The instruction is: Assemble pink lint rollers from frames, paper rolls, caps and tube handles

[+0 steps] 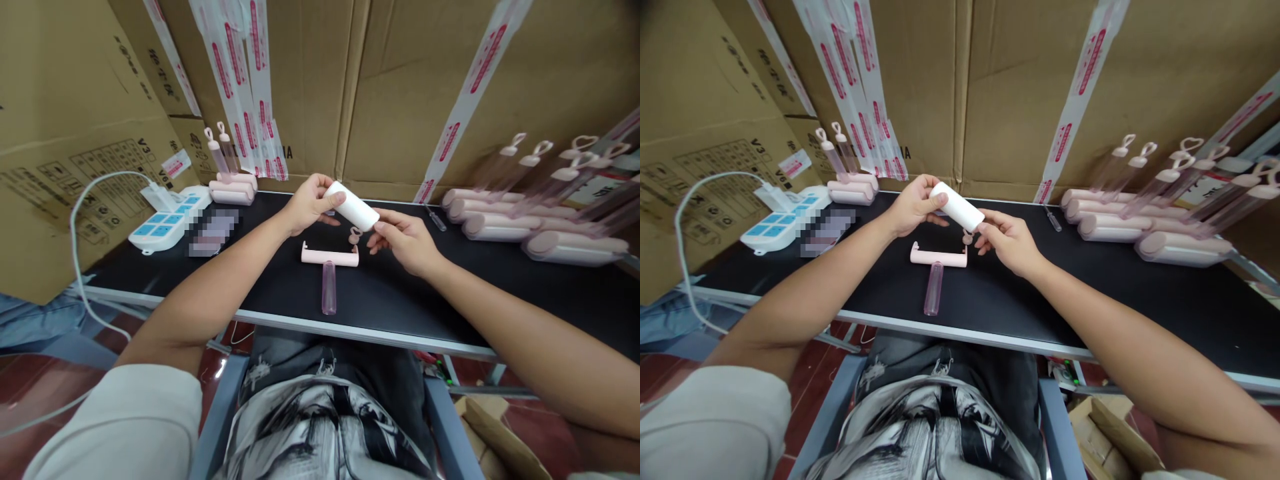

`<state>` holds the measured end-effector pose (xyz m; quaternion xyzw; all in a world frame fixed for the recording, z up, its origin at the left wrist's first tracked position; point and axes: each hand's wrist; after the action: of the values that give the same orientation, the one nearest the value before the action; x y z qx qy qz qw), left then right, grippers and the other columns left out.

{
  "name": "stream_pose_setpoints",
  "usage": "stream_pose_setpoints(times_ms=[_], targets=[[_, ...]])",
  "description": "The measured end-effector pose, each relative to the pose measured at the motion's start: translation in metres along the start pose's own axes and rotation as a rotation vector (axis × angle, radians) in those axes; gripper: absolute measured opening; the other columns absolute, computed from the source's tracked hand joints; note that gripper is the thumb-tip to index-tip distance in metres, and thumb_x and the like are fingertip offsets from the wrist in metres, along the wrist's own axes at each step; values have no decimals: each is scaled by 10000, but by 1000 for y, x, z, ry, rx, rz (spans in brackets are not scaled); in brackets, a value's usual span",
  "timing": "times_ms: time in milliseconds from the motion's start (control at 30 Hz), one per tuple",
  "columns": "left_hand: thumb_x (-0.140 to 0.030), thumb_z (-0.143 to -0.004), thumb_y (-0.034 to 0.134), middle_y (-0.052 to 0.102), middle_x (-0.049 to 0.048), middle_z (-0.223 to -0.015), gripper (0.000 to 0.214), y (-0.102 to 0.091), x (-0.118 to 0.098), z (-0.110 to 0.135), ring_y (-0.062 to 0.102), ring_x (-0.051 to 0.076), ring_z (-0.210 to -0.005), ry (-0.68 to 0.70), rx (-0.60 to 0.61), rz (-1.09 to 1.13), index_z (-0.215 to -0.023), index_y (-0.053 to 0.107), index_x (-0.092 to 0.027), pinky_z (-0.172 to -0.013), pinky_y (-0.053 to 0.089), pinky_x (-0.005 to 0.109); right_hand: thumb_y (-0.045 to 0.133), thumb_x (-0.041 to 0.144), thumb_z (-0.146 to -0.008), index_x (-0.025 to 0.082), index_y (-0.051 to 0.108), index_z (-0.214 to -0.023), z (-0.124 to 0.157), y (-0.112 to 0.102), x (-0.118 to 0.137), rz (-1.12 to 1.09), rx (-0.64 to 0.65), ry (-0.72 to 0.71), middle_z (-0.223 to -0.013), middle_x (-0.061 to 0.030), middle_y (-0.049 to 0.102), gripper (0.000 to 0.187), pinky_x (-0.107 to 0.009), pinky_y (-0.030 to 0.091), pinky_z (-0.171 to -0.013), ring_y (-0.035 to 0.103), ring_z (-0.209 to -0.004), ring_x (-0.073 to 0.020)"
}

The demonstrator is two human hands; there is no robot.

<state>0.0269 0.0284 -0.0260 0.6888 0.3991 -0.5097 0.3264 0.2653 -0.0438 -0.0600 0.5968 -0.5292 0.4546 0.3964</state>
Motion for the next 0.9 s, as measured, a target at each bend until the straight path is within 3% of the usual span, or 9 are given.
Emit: stream_pose_setpoints(times_ms=[233, 500, 667, 900], targets=[[-475, -766, 950, 726, 43, -965, 614, -8, 4, -2, 765, 199, -827, -59, 34, -119, -1036, 479, -189, -532, 615, 243, 885, 388, -728, 157, 811, -1112, 0, -1, 1, 39, 2, 21, -729, -23, 764, 454, -299, 614, -547, 670, -580, -150], [-382, -802, 945, 757, 63, -982, 588, -5, -9, 4, 803, 215, -728, -216, 79, -205, -1033, 428, -222, -466, 502, 190, 764, 326, -703, 143, 800, -1020, -3, 2, 2, 67, -84, 36, -615, -3, 710, 368, -295, 592, -536, 650, -513, -150], [-442, -759, 977, 669, -25, -725, 631, -6, -12, 5, 690, 143, -500, -318, 43, -434, -933, 407, -237, -406, 387, 180, 757, 274, -662, 160, 776, -1038, -8, -5, 1, 83, -166, 65, -701, -3, 721, 393, -310, 631, -542, 678, -562, -157], [-562, -841, 881, 728, 14, -728, 530, -18, -15, 4, 630, 116, -462, -409, 145, -656, -898, 470, -231, -396, 350, 206, 792, 280, -641, 179, 749, -959, -6, -4, 1, 103, -9, 149, -761, -16, 720, 337, -277, 601, -499, 653, -573, -141]])
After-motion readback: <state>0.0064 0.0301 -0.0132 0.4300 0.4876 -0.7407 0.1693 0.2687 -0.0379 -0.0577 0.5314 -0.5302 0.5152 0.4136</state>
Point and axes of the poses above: each hand's wrist, its own z-axis away from the middle knuckle, its own y-axis out of the palm, x = y × z
